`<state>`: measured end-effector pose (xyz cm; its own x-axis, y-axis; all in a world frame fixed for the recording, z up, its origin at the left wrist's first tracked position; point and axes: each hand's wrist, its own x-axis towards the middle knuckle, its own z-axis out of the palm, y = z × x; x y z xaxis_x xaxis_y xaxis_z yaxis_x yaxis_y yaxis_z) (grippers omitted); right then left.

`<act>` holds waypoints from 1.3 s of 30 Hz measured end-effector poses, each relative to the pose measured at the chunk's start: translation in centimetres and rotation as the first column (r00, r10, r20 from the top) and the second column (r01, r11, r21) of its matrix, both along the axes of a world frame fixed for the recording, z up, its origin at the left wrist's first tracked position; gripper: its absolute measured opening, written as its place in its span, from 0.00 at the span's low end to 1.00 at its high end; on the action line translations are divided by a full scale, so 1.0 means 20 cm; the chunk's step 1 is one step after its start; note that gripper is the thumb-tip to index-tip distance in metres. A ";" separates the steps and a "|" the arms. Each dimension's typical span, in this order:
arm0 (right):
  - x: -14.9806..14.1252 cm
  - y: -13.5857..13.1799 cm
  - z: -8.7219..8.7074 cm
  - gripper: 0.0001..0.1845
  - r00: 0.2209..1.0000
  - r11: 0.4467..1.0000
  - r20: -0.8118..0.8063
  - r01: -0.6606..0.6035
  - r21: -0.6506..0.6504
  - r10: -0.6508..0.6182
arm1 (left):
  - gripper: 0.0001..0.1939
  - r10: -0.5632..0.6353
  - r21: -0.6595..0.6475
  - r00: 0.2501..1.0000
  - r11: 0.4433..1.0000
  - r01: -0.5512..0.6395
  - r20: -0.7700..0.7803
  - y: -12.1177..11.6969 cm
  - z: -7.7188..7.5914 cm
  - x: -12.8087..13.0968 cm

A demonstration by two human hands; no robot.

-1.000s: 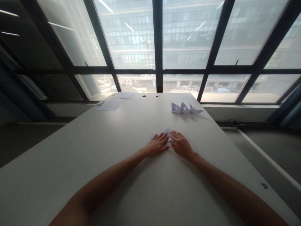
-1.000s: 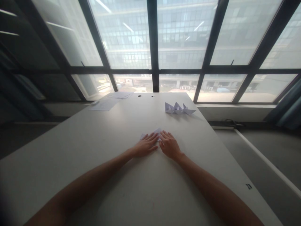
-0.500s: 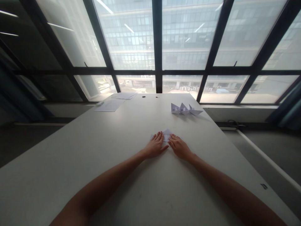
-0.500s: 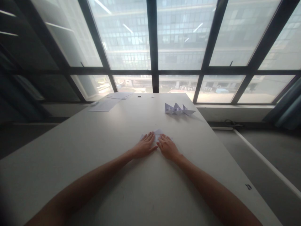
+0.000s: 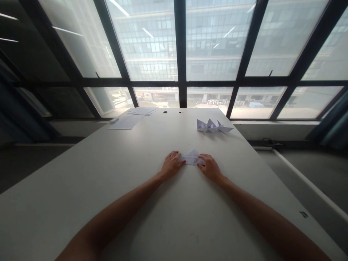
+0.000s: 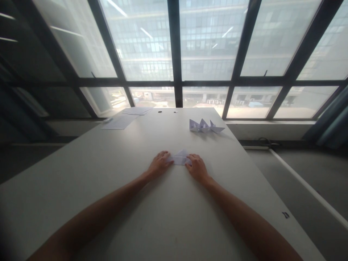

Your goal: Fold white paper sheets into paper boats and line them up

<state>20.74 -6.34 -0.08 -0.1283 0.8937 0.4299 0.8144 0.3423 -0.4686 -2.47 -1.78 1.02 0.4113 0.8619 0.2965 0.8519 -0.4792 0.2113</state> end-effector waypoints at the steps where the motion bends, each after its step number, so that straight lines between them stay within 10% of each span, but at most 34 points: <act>1: 0.00 0.00 0.00 0.20 1.000 1.000 0.009 0.024 0.001 -0.024 | 0.19 -0.009 -0.006 1.000 1.000 0.009 0.016 0.00 0.00 0.00; 19: 0.01 0.01 0.00 0.28 0.997 0.998 -0.033 0.067 -0.011 -0.068 | 0.15 -0.086 -0.089 0.895 0.986 0.138 0.437 0.01 0.04 0.00; 39: 0.02 0.04 -0.04 0.20 0.971 0.997 -0.234 0.066 0.034 -0.056 | 0.13 -0.037 -0.083 0.848 0.992 0.095 0.528 0.05 0.03 -0.01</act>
<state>21.23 -5.50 -0.83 0.0340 0.8774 0.4785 0.7044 0.3187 -0.6343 -2.63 -0.87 1.63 0.2765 0.8756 0.3960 0.5670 -0.4814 0.6684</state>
